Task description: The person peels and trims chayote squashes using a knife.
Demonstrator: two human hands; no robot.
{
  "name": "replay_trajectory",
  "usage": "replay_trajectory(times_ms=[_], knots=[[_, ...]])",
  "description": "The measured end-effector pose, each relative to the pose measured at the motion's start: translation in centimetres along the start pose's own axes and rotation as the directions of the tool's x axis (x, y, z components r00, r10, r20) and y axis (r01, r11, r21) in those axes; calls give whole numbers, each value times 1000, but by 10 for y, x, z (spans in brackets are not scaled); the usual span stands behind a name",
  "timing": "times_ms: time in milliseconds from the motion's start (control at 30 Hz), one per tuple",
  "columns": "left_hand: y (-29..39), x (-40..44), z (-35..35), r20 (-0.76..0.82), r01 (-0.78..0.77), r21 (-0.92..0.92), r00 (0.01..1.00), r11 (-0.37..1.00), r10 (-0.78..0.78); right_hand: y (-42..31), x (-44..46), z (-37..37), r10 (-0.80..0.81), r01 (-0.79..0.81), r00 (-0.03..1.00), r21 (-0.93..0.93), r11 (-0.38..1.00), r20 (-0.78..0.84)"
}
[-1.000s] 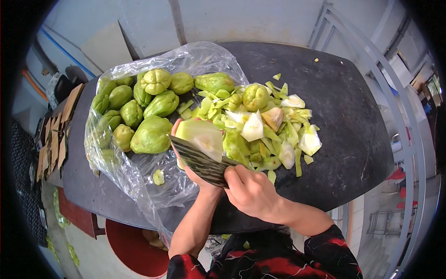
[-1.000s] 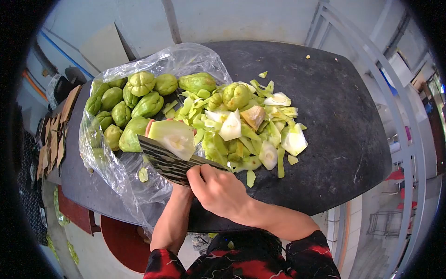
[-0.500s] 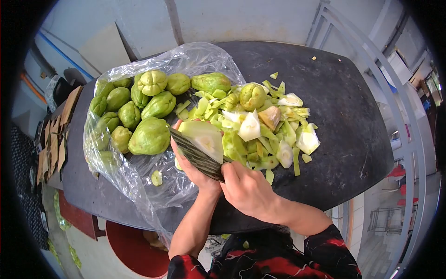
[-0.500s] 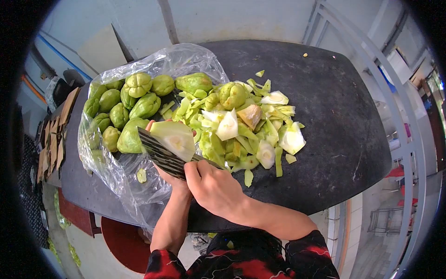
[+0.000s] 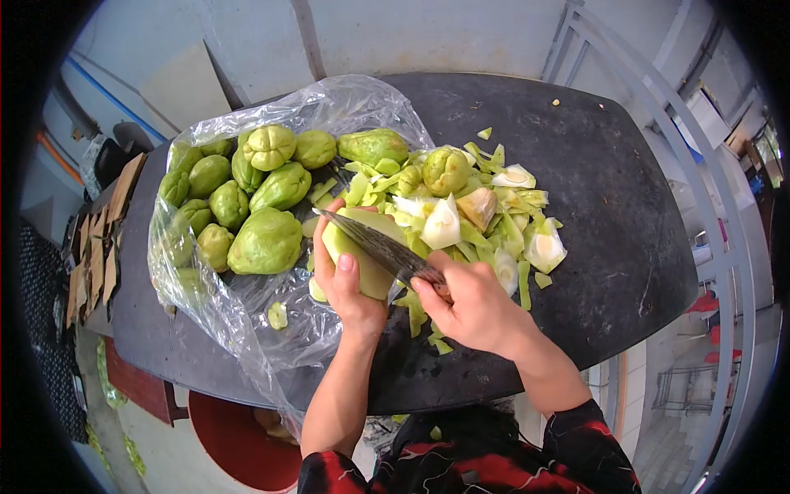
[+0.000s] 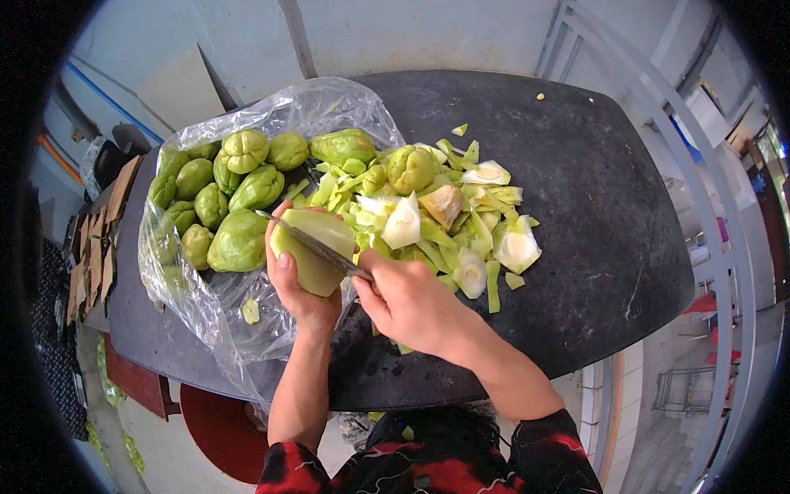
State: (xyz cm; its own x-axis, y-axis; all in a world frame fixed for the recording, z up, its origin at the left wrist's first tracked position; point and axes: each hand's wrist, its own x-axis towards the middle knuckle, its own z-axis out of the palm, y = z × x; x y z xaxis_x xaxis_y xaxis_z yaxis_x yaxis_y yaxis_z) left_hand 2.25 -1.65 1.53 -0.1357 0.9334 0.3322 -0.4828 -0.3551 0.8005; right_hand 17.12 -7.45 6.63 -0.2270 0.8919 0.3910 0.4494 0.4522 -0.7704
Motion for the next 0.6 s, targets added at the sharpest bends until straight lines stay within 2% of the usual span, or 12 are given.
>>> replay_trajectory(times_ms=[100,167,400,467,567,600], knots=[[3,0,0,22,14,6,1000,1000,-14,1,1,-7,28,-30,999,35,999,35],[6,-1,3,32,44,-19,999,999,-44,4,1,-8,-24,24,1000,-2,1000,-17],[9,-1,5,84,15,7,996,1000,-16,3,1,-22,3,-4,1000,38,999,21],[9,-2,5,105,14,61,994,998,-20,7,-1,-25,-27,27,999,-14,1000,40],[8,-1,8,37,2,110,999,994,-6,14,-1,-34,57,-57,998,-4,998,-3],[7,-2,9,35,23,101,999,995,-26,15,0,-34,32,-32,999,14,999,-22]])
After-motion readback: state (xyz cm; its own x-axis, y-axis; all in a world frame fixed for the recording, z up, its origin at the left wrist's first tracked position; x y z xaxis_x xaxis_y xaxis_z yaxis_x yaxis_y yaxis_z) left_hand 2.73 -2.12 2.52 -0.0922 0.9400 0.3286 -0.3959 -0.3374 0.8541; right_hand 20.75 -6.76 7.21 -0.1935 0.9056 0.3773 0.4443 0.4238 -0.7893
